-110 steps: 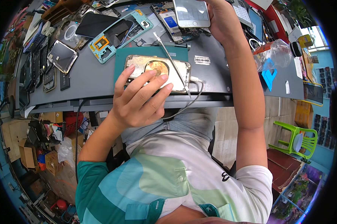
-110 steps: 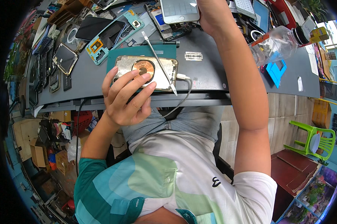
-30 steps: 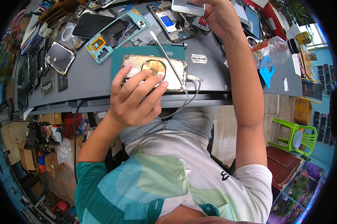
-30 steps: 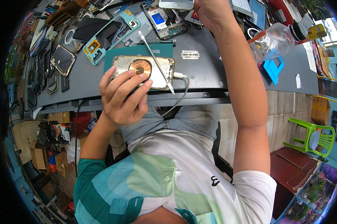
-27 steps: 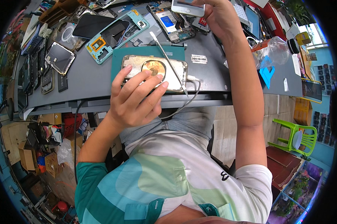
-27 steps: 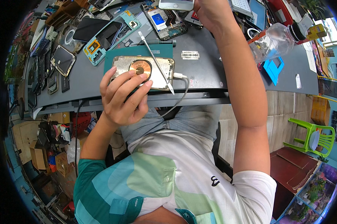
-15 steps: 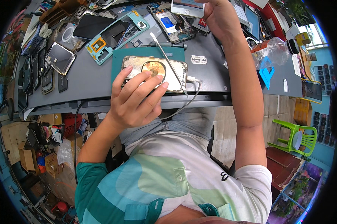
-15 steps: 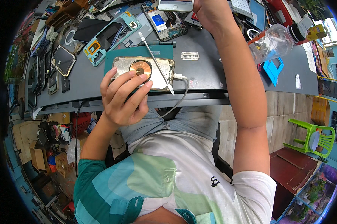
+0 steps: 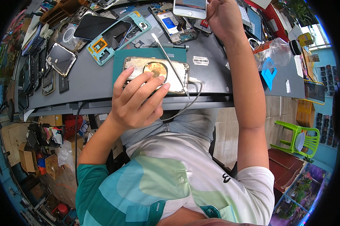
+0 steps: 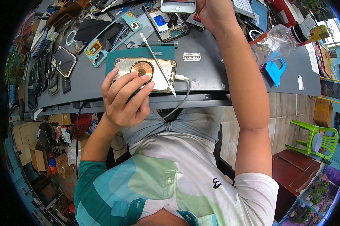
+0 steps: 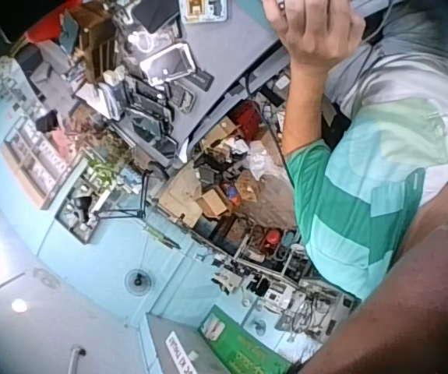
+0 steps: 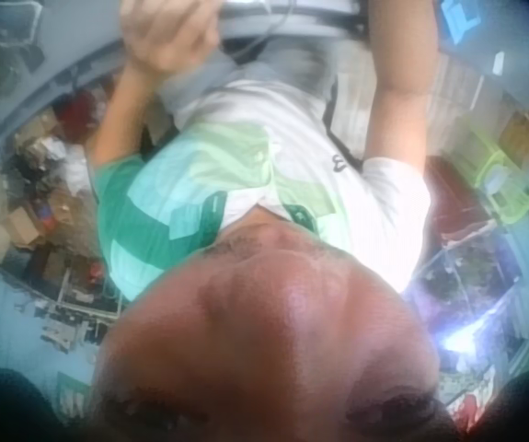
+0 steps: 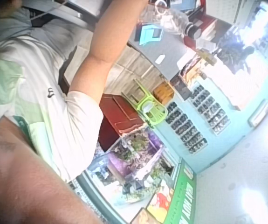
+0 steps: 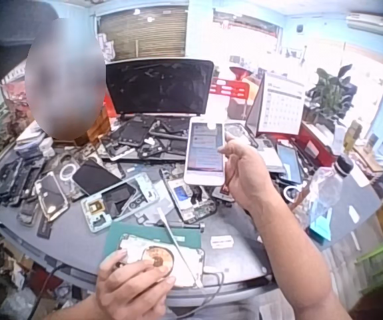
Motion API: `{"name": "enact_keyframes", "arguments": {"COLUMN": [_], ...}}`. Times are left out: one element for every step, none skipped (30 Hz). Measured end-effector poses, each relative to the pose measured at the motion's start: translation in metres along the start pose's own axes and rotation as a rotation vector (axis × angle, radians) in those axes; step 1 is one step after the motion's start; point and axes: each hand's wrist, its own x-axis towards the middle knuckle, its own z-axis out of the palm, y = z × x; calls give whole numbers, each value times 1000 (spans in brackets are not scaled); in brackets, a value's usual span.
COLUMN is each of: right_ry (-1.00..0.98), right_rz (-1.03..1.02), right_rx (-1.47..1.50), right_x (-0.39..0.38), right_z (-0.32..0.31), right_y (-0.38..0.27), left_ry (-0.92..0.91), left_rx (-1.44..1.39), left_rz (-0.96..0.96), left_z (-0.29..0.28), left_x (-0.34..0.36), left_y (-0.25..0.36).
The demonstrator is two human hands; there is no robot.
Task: The person uses a metal spudger to carefully pry and separate the back cover of a disassembled smartphone. They work along the edges of the device, lifting the casing while holding the phone steady on a green mat.
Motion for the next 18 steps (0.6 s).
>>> {"name": "enact_keyframes", "arguments": {"right_ry": [13,22,31,39,58,77,96,98,101,103,87,70,53,44,35,26,27,28], "right_rz": [1,5,10,14,18,22,25,35,44,54,50,46,42,39,36,33,33,32], "right_rx": [-1,-2,-3,-3,-8,-12,-18,-15,-13,-11,-15,-20,-24,-16,-8,0,19,38], "right_x": [-1,0,0,0,0,0,0,0,0,0,0,0,0,1,3,3,3,3], "right_z": [0,-1,-2,-3,-2,-1,0,0,-1,-2,-4,-5,-6,-8,-11,-11,-10,-7], "right_y": [0,0,1,1,2,2,2,2,2,2,3,3,3,4,5,5,5,5], "left_ry": [-1,-2,-1,-2,-2,-1,-1,0,1,1,2,1,1,1,1,1,1,11], "left_rx": [-2,-4,-3,-1,1,2,3,3,3,3,3,3,4,4,5,6,7,16], "left_rz": [-1,-3,-1,0,1,1,2,2,3,3,4,4,4,4,4,4,4,12], "left_z": [0,0,0,0,0,0,0,0,0,0,0,0,0,0,0,0,0,0], "left_x": [0,0,0,0,0,0,0,0,0,0,1,1,1,1,1,1,1,1], "left_y": [0,1,0,0,0,0,0,0,0,0,0,0,0,0,0,0,0,0]}}
